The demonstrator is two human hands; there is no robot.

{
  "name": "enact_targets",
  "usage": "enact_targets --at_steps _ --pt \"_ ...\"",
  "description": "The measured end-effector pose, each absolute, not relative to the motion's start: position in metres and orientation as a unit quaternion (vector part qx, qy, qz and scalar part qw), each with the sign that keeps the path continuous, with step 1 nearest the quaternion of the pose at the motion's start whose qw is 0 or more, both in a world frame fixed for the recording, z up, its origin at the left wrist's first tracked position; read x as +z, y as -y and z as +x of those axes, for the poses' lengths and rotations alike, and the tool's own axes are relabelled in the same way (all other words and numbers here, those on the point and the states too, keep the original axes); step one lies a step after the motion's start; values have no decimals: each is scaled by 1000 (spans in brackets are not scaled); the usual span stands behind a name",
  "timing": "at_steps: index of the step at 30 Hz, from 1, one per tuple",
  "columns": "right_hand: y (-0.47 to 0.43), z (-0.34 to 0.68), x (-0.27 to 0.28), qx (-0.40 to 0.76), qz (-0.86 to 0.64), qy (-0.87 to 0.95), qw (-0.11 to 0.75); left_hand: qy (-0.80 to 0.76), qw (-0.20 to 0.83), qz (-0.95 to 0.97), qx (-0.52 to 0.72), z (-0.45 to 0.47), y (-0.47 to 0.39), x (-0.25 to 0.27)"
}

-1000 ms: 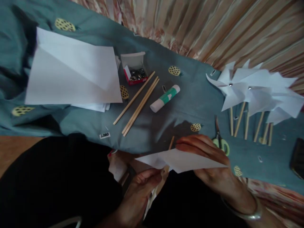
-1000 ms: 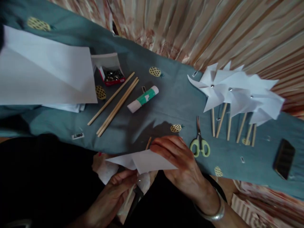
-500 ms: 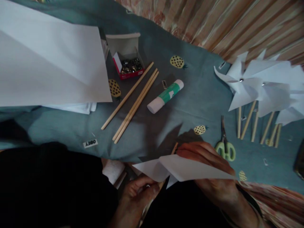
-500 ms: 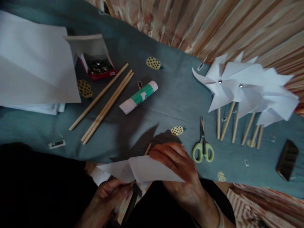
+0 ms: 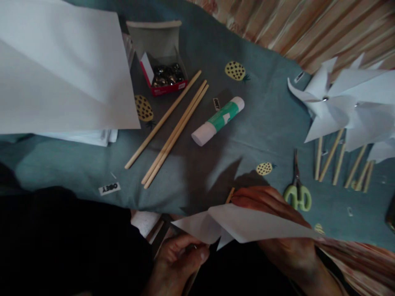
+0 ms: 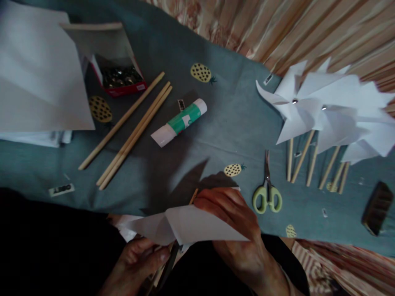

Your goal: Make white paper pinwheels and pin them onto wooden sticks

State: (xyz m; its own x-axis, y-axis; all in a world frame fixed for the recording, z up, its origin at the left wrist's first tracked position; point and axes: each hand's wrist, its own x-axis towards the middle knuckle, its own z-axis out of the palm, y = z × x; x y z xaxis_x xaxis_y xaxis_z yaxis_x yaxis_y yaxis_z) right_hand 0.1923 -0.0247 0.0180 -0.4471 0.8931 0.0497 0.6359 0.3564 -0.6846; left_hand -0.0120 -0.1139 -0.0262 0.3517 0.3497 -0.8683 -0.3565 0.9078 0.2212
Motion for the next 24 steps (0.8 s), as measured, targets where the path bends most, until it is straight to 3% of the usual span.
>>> enact_targets --at_steps 24 --pt "20 187 23 330 -486 780 216 -537 813 9 224 -9 111 -24"
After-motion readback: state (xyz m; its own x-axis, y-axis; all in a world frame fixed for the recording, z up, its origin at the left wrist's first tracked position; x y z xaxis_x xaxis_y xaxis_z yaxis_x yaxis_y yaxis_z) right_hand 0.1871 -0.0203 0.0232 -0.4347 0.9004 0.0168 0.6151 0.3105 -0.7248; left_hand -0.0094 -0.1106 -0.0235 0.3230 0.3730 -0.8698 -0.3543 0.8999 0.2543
